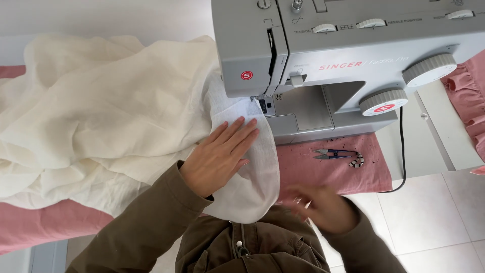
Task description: Sewing a piece of white fabric using a sewing machine.
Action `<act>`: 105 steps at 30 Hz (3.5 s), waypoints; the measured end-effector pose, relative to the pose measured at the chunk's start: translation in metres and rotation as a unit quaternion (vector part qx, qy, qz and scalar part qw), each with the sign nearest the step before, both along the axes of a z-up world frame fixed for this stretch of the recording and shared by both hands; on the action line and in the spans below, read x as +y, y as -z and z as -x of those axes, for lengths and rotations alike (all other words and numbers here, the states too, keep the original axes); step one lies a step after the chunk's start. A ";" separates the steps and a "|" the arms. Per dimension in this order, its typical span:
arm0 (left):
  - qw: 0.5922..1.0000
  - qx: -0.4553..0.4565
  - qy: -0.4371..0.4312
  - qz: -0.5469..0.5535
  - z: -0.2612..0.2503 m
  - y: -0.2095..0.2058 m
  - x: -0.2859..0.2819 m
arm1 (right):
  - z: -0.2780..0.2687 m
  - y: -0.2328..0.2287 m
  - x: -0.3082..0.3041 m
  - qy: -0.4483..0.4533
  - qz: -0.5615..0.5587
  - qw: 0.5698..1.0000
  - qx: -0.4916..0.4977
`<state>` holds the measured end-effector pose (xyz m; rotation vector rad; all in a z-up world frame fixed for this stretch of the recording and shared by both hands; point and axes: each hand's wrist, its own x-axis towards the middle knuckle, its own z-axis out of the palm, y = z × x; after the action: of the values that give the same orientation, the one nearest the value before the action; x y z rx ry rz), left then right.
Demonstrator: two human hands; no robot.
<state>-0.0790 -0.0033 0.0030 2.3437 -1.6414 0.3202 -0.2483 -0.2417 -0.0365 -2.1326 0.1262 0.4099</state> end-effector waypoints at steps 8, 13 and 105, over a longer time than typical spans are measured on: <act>1.000 0.001 0.003 0.008 0.010 -0.002 0.005 | -0.059 0.016 0.006 0.066 0.014 0.969 -0.237; 0.996 0.039 -0.057 0.058 0.058 -0.006 -0.001 | -0.042 0.043 0.011 0.131 -0.194 0.963 -0.135; 0.994 0.014 -0.051 0.093 0.000 0.015 -0.013 | -0.146 -0.044 -0.032 -0.145 0.292 0.845 -0.424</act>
<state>-0.0793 -0.0162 -0.0118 2.2835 -1.4166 0.4381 -0.1028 -0.2737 0.0078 -2.7420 -0.6675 -0.5050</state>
